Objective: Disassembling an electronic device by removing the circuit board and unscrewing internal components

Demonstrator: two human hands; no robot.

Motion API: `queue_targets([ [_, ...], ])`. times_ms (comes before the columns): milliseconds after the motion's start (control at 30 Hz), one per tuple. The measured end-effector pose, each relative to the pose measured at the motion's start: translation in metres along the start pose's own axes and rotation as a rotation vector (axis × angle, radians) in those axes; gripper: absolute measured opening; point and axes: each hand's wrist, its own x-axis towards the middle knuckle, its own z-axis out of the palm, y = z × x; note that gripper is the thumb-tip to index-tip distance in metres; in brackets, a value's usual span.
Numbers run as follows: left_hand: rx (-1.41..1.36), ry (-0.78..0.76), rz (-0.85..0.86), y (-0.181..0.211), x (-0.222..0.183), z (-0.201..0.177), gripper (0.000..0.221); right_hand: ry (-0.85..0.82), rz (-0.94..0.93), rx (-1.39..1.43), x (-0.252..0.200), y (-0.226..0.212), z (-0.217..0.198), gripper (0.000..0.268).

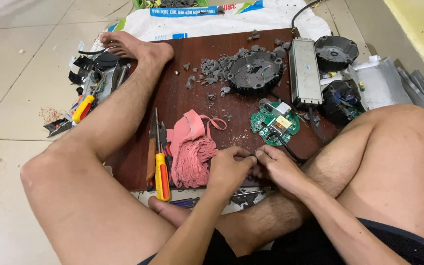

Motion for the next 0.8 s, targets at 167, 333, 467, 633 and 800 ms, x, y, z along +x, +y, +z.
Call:
queue_targets([
  [167, -0.243, -0.056, -0.017, -0.017, 0.015, 0.011, 0.030, 0.041, 0.033, 0.035, -0.002, -0.001, 0.002, 0.029],
  [333, -0.495, -0.055, -0.094, -0.011, 0.004, 0.011, 0.032, 0.074, 0.098, 0.254, -0.002, -0.005, 0.006, 0.034],
  [467, -0.577, -0.045, -0.120, -0.011, 0.000, 0.012, 0.036, 0.069, 0.080, 0.322, -0.009, -0.013, 0.007, 0.030],
  [633, -0.540, -0.058, -0.159, -0.004, 0.000, 0.005, 0.037, 0.064, -0.066, 0.113, -0.014, -0.016, 0.004, 0.032],
  [800, -0.530, -0.075, -0.169, -0.004, 0.007, 0.008, 0.041, 0.099, -0.114, 0.092, -0.003, -0.008, -0.004, 0.023],
])
